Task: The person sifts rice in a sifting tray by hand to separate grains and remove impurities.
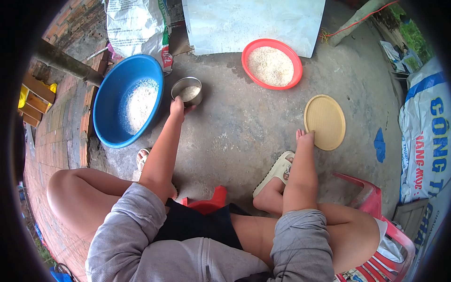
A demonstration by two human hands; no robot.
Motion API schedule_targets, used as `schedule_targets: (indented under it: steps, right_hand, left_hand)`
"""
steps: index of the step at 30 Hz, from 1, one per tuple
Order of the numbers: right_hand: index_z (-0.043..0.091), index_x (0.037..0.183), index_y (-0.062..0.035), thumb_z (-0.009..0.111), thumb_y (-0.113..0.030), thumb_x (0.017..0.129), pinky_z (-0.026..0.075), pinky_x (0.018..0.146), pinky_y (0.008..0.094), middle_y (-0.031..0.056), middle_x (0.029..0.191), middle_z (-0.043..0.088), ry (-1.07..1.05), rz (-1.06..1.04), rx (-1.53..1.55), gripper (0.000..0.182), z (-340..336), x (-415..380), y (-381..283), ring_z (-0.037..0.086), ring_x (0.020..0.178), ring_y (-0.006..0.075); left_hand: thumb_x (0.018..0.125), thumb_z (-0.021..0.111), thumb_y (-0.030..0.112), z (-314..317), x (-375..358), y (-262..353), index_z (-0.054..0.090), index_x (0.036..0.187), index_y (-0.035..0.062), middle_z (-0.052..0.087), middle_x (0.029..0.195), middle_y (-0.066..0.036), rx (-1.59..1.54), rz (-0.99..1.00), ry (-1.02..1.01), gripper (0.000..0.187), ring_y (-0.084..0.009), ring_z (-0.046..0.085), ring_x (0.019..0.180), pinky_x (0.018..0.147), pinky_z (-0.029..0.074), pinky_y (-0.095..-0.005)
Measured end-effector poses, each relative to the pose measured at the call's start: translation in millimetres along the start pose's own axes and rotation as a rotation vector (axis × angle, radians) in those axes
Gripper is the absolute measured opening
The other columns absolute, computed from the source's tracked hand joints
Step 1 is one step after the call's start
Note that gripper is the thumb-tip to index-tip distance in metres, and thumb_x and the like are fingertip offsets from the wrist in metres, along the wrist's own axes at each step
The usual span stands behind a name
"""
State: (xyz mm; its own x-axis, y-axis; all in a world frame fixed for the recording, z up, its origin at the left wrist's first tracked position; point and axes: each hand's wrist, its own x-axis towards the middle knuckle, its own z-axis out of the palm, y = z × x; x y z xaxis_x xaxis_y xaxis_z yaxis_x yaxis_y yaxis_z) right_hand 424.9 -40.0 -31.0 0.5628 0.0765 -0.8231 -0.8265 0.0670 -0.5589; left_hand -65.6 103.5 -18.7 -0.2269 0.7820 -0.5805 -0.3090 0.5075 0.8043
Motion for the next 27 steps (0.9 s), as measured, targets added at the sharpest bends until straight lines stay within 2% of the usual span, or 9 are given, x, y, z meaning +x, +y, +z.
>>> schedule_targets:
  steps: [6, 11, 14, 17, 21, 22, 24, 26, 27]
  right_hand:
    - [0.046, 0.124, -0.0004, 0.042, -0.016, 0.094, 0.057, 0.078, 0.0359, 0.0160, 0.115, 0.057, -0.131, -0.093, 0.027, 0.034, -11.7, 87.8, -18.8, 0.063, 0.095, 0.0279]
    - [0.040, 0.126, 0.0052, 0.037, -0.007, 0.087, 0.059, 0.078, 0.0403, 0.0234, 0.124, 0.049, 0.046, -0.399, 0.410, 0.042, 49.1, -45.5, 29.8, 0.061, 0.100, 0.0346]
    - [0.034, 0.128, 0.0106, 0.034, -0.009, 0.085, 0.058, 0.081, 0.0406, 0.0247, 0.125, 0.048, -0.110, -0.294, 0.441, 0.046, 75.3, -135.8, 73.2, 0.059, 0.105, 0.0352]
    - [0.041, 0.122, 0.0088, 0.035, -0.009, 0.084, 0.056, 0.082, 0.0395, 0.0232, 0.119, 0.050, -0.135, -0.337, 0.352, 0.042, 90.7, -211.5, 117.3, 0.059, 0.102, 0.0322]
    - [0.052, 0.092, 0.0050, 0.042, -0.007, 0.079, 0.047, 0.073, 0.0314, 0.0127, 0.092, 0.056, -0.310, -0.628, 0.006, 0.020, 75.9, -185.2, 163.7, 0.054, 0.081, 0.0199]
    - [0.052, 0.092, 0.0050, 0.042, -0.007, 0.079, 0.047, 0.073, 0.0314, 0.0127, 0.092, 0.056, -0.319, -0.626, 0.006, 0.020, 68.4, -173.1, 171.0, 0.054, 0.081, 0.0199]
    - [0.047, 0.076, 0.0008, 0.046, -0.009, 0.075, 0.040, 0.068, 0.0289, 0.0046, 0.077, 0.050, -0.677, -0.773, -0.193, 0.010, 52.2, -154.8, 177.0, 0.044, 0.072, 0.0140]
    - [0.046, 0.071, -0.0032, 0.044, -0.005, 0.075, 0.037, 0.060, 0.0280, -0.0015, 0.072, 0.046, -0.730, -0.661, -0.302, 0.004, 38.1, -126.8, 172.9, 0.041, 0.065, 0.0111]
    - [0.045, 0.070, -0.0037, 0.044, -0.004, 0.075, 0.037, 0.057, 0.0280, -0.0023, 0.070, 0.045, -0.788, -0.705, -0.399, 0.005, 30.4, -121.3, 167.0, 0.040, 0.063, 0.0110]
  left_hand:
    - [0.095, 0.047, 0.031, 1.2, -12.3, -0.4, 0.027, 0.136, -0.0009, 0.042, 0.129, -0.024, -0.272, 0.020, 0.168, 0.055, -0.0327, 0.067, 0.075, 0.059, 0.061, -0.0303]
    - [0.087, 0.060, 0.039, 41.1, -44.9, -14.9, 0.038, 0.130, -0.0021, 0.034, 0.126, -0.019, -0.051, -0.079, 0.598, 0.063, -0.0262, 0.061, 0.069, 0.057, 0.055, -0.0355]
    - [0.089, 0.056, 0.044, 66.6, -48.1, -39.5, 0.041, 0.125, 0.0027, 0.057, 0.107, -0.016, -0.185, -0.034, 0.283, 0.057, -0.0235, 0.060, 0.072, 0.055, 0.050, -0.0329]
    - [0.091, 0.046, 0.055, 84.5, -84.0, -2.7, 0.021, 0.143, 0.0084, 0.045, 0.130, -0.021, -0.239, -0.004, -0.230, 0.073, -0.0302, 0.060, 0.094, 0.075, 0.052, -0.0384]
    - [0.091, 0.043, 0.058, 75.1, -80.9, 30.7, 0.008, 0.147, 0.0119, 0.038, 0.138, -0.021, -0.271, 0.116, -0.358, 0.080, -0.0293, 0.058, 0.103, 0.082, 0.049, -0.0390]
    - [0.091, 0.046, 0.056, 61.2, -49.0, 21.4, 0.014, 0.147, 0.0112, 0.038, 0.139, -0.019, -0.359, 0.027, -0.476, 0.078, -0.0257, 0.053, 0.111, 0.085, 0.048, -0.0379]
    - [0.091, 0.048, 0.053, 43.8, -35.0, 21.9, 0.024, 0.144, 0.0102, 0.044, 0.135, -0.018, -0.159, 0.277, -0.237, 0.073, -0.0224, 0.054, 0.111, 0.089, 0.046, -0.0378]
    - [0.091, 0.051, 0.044, 19.3, -42.7, 27.2, 0.040, 0.136, 0.0061, 0.053, 0.126, -0.017, -0.103, 0.268, -0.213, 0.059, -0.0219, 0.060, 0.103, 0.081, 0.051, -0.0356]
    - [0.091, 0.052, 0.039, 7.6, -46.5, 28.1, 0.048, 0.127, 0.0030, 0.059, 0.117, -0.016, 0.295, 0.173, -0.320, 0.051, -0.0219, 0.063, 0.095, 0.075, 0.053, -0.0334]
